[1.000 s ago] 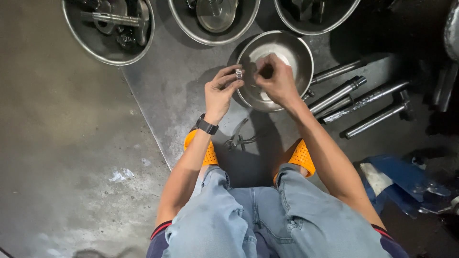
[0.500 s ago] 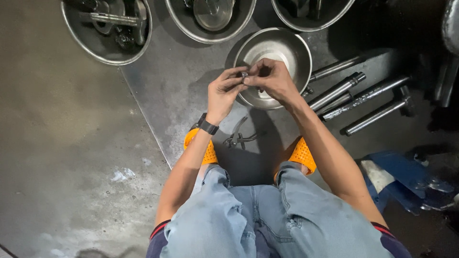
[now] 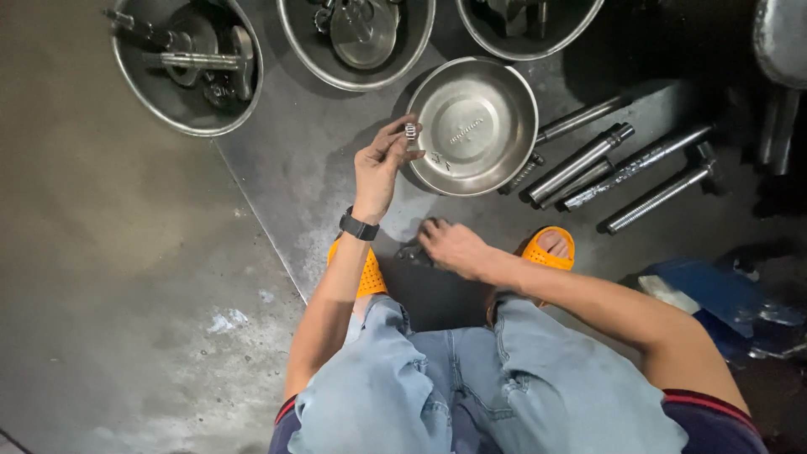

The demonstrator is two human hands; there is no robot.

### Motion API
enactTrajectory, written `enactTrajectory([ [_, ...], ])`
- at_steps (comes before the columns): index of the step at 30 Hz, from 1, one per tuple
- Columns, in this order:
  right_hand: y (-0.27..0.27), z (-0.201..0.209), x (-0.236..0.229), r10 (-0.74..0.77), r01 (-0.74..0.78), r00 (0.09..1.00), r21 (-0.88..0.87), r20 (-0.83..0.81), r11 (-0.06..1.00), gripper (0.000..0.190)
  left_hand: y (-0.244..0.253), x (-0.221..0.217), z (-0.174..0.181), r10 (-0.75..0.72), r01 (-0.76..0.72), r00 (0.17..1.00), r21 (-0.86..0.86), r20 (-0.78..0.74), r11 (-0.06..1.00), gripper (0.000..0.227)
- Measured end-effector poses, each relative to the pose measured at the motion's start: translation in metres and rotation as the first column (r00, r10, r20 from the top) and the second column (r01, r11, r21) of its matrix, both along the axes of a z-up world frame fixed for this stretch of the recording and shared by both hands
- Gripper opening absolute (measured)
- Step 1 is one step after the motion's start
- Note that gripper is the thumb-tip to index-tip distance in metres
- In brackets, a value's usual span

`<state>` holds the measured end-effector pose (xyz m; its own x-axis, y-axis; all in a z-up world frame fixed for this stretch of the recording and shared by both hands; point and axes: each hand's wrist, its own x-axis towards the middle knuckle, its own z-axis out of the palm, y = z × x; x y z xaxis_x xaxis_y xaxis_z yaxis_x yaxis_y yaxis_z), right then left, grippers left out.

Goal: The person assembles small mechanical parts, including gears and shafts, using pliers and a red cloth. They pick up components from metal bowls, fit them together, and wipe them clean.

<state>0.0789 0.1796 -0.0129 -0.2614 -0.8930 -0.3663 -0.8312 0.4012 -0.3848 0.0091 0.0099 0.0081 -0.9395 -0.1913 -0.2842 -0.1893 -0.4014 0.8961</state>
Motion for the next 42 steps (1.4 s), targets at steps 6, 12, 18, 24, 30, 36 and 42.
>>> enactTrajectory([
  [6,0.011,0.037,-0.038,-0.454,0.485,0.678,0.111,0.578,0.867,0.038,0.002,-0.003,-0.008,-0.009,0.009,1.0,0.016,-0.01,1.0,0.02],
  [12,0.02,0.064,-0.114,-0.54,0.68,0.719,-0.278,0.438,0.679,0.014,0.01,-0.013,0.009,-0.007,0.004,0.998,-0.06,-0.056,0.998,0.018],
  [18,0.019,0.055,-0.145,-0.599,0.607,0.78,0.013,0.184,0.795,0.022,0.019,-0.015,0.011,0.029,-0.063,0.99,-0.245,-0.139,0.967,0.016],
  [24,0.008,0.063,-0.149,-0.556,0.541,0.825,0.138,0.107,0.83,0.027,0.025,-0.012,0.005,0.067,-0.127,0.978,-0.315,-0.196,0.941,0.01],
  [30,0.005,0.058,-0.152,-0.571,0.558,0.809,0.12,0.144,0.821,0.025,0.025,-0.012,0.013,0.086,-0.172,0.967,-0.366,-0.24,0.914,0.011],
  [36,0.002,0.051,-0.147,-0.614,0.595,0.763,0.15,0.204,0.789,0.027,0.029,-0.01,0.013,0.138,-0.236,0.956,-0.395,-0.261,0.888,0.012],
  [42,0.0,0.048,-0.143,-0.54,0.545,0.821,0.029,0.187,0.838,0.022,0.029,-0.009,0.009,0.164,-0.27,0.947,-0.41,-0.276,0.871,0.015],
])
